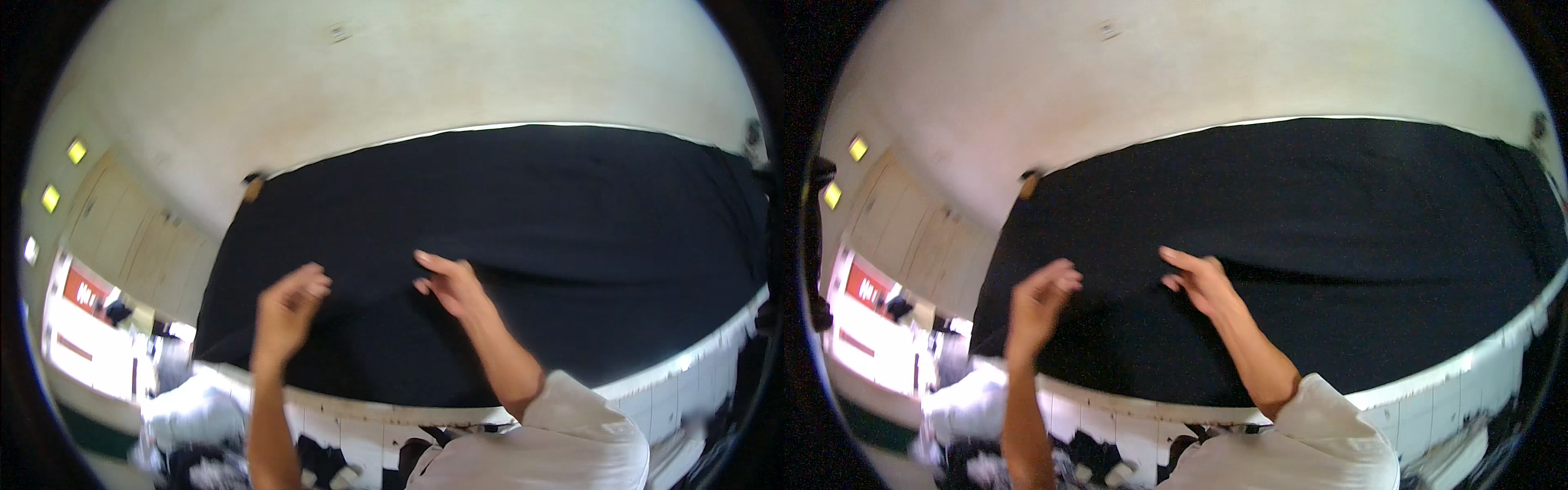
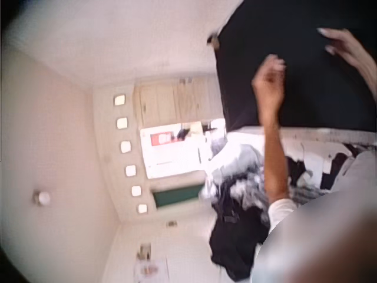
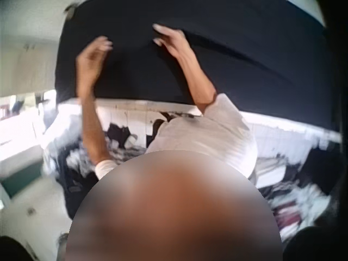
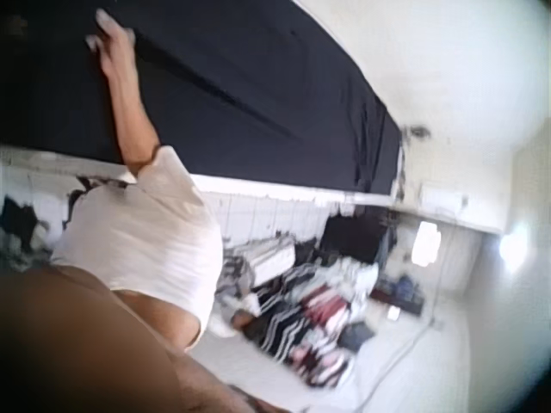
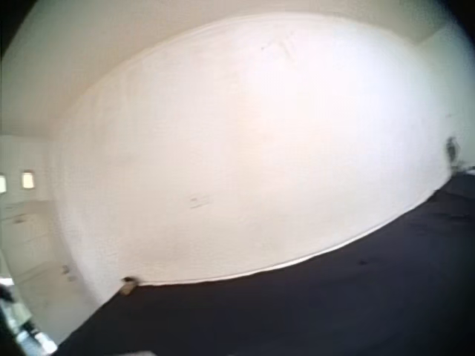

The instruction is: The person spreads a large black fabric on a table, smooths it, and uses shears to cut a rectangular piece. The cut piece is folded and placed on the table. The process is repeated with another section of the fabric.

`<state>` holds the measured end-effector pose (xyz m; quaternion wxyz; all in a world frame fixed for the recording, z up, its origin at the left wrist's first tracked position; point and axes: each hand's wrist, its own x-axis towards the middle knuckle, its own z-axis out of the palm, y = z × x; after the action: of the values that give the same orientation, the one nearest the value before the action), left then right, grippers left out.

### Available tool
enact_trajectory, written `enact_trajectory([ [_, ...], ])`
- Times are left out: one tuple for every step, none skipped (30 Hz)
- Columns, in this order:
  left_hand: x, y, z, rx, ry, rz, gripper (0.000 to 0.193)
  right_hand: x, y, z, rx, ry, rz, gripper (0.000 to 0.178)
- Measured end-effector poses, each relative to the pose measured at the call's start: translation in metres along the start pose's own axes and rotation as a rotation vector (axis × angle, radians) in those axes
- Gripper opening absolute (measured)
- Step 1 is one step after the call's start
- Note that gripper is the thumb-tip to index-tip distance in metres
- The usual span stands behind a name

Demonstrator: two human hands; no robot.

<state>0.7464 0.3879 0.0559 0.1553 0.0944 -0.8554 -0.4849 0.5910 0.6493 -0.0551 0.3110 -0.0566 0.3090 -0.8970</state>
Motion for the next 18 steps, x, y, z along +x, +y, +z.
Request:
enact_trajectory([
  [0.054,-0.009,-0.031,-0.062,-0.033,0.13,0.039,0.016,-0.011,0.033,-0.051,-0.023,-0.12,0.024],
  [0.117,-0.023,-0.059,-0.026,-0.031,0.207,0.042,0.034,-0.017,0.061,-0.253,-0.02,-0.127,0.035],
  [0.176,-0.036,-0.085,0.01,-0.014,0.245,0.041,0.032,-0.013,0.081,-0.52,-0.057,-0.27,0.042],
  [0.235,-0.05,-0.109,0.099,-0.013,0.212,0.042,0.015,-0.005,0.089,-0.661,-0.135,-0.405,0.056],
  [0.291,-0.069,-0.132,0.198,0.012,0.201,0.044,-0.006,0.005,0.089,-0.819,-0.079,-0.246,0.064],
  [0.334,-0.093,-0.148,0.244,-0.022,0.198,0.045,-0.051,0.028,0.088,-0.961,0.099,-0.019,0.073],
  [0.373,-0.123,-0.156,0.316,-0.029,0.186,0.047,-0.092,0.061,0.084,-0.961,0.268,0.03,0.062],
  [0.403,-0.155,-0.162,0.391,-0.054,0.241,0.047,-0.134,0.102,0.083,-0.898,0.5,-0.09,0.054],
  [0.437,-0.187,-0.164,0.469,-0.073,0.294,0.046,-0.163,0.141,0.085,-0.773,0.757,-0.074,0.051],
  [0.475,-0.218,-0.159,0.529,-0.085,0.32,0.046,-0.184,0.179,0.088,-0.6,0.921,-0.204,0.053],
  [0.5,-0.248,-0.153,0.656,-0.091,0.352,0.05,-0.205,0.221,0.092,-0.487,1.16,-0.188,0.06],
  [0.518,-0.281,-0.141,0.769,-0.059,0.416,0.054,-0.218,0.261,0.102,-0.358,1.275,-0.247,0.058],
  [0.532,-0.306,-0.11,0.79,-0.079,0.352,0.057,-0.229,0.28,0.1,-0.204,1.411,-0.303,0.056],
  [0.53,-0.334,-0.106,0.827,-0.127,0.365,0.057,-0.238,0.297,0.104,-0.274,1.43,-0.246,0.055],
  [0.525,-0.355,-0.105,0.818,-0.298,0.253,0.055,-0.247,0.311,0.113,-0.332,1.462,-0.18,0.054],
  [0.522,-0.373,-0.097,0.868,-0.476,0.117,0.053,-0.247,0.325,0.122,-0.373,1.539,-0.076,0.052],
  [0.517,-0.39,-0.089,0.94,-0.581,0.023,0.061,-0.234,0.334,0.121,-0.43,1.498,-0.32,0.049],
  [0.515,-0.402,-0.083,0.967,-0.649,0.104,0.073,-0.217,0.339,0.119,-0.278,1.466,-0.522,0.048],
])
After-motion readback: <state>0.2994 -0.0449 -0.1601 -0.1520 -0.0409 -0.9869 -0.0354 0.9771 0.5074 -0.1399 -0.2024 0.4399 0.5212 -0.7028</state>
